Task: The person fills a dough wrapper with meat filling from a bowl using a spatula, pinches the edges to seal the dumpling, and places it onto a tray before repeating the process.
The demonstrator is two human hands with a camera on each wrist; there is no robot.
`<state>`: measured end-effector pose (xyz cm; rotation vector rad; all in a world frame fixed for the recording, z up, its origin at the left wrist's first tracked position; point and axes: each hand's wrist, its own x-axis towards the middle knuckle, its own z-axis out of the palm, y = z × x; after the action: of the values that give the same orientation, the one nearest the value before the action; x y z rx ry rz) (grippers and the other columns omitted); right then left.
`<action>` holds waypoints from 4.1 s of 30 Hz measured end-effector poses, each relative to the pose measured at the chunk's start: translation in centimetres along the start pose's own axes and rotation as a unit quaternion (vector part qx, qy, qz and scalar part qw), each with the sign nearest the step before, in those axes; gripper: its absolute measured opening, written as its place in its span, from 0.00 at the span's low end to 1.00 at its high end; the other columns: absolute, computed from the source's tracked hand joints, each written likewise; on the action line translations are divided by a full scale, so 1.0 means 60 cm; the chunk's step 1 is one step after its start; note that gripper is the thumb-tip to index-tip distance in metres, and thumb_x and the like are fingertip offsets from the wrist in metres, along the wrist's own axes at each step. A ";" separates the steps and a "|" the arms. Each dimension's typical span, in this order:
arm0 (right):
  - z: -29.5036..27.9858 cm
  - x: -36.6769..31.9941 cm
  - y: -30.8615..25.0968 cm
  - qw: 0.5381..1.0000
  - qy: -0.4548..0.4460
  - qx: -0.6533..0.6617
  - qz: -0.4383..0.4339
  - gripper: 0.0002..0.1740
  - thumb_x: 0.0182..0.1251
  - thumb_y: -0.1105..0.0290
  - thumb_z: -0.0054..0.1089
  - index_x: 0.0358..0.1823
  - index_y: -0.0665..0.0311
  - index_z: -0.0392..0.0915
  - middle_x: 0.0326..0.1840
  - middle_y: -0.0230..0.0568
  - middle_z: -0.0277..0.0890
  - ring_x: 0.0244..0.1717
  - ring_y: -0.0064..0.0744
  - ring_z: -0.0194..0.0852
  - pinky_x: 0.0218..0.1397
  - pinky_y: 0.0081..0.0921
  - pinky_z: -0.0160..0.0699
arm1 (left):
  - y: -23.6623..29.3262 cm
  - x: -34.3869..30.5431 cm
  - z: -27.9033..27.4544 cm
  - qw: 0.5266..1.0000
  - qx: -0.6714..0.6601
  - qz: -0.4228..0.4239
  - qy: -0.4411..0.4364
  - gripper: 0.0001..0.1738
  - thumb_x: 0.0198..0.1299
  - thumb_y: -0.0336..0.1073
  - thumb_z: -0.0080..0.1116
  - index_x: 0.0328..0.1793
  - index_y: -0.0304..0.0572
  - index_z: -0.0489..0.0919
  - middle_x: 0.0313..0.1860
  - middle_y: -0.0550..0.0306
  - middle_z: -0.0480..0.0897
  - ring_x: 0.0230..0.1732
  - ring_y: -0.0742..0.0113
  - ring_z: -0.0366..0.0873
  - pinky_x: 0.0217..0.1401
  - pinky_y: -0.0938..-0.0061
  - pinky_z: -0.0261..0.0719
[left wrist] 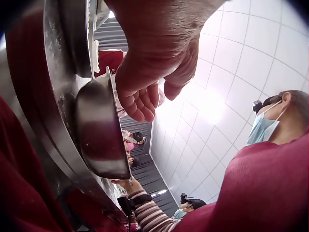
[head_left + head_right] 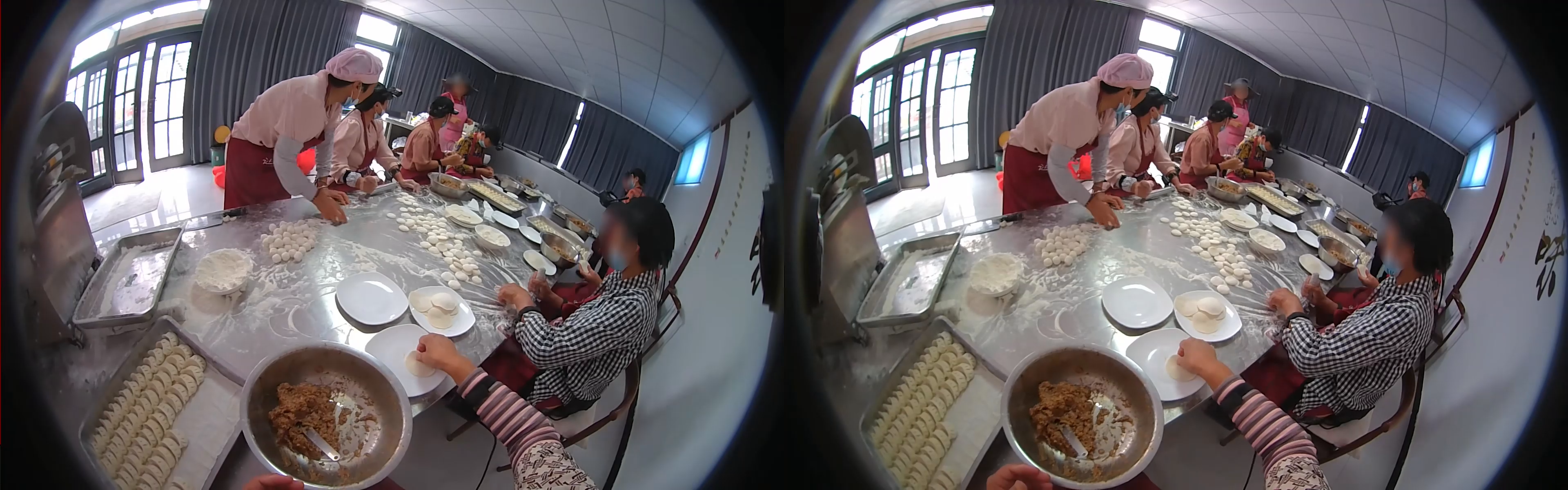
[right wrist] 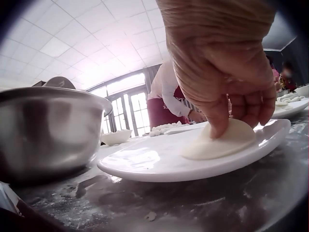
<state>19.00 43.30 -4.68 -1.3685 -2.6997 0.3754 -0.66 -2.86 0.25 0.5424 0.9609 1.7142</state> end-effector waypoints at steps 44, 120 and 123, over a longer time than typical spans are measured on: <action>-0.071 -0.225 -0.368 0.836 0.065 0.304 -0.453 0.07 0.54 0.75 0.66 0.34 0.66 0.78 0.29 0.42 0.75 0.32 0.45 0.78 0.33 0.34 0.76 | 0.001 0.117 0.085 0.921 0.322 0.173 0.137 0.05 0.57 0.27 0.64 0.37 0.32 0.83 0.26 0.61 0.84 0.29 0.81 0.77 0.33 0.81 0.76; -0.009 -0.156 -0.402 0.790 -0.128 0.022 -0.599 0.11 0.55 0.76 0.57 0.41 0.63 0.76 0.38 0.42 0.71 0.39 0.42 0.75 0.41 0.35 0.76 | -0.070 -0.007 -0.059 0.994 -0.055 -0.054 0.078 0.16 0.65 0.27 0.52 0.56 0.25 0.75 0.48 0.44 0.82 0.48 0.57 0.82 0.57 0.66 0.79; -0.041 -0.169 -0.397 0.830 -0.092 0.121 -0.537 0.09 0.58 0.78 0.60 0.40 0.64 0.79 0.36 0.45 0.74 0.34 0.43 0.78 0.36 0.32 0.77 | -0.070 -0.009 -0.060 0.994 -0.056 -0.051 0.075 0.16 0.66 0.28 0.50 0.57 0.26 0.75 0.48 0.45 0.82 0.49 0.58 0.82 0.58 0.67 0.79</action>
<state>6.88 22.09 4.17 0.3589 -2.8890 0.6762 -0.79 -4.03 -5.16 0.2904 0.9753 1.7235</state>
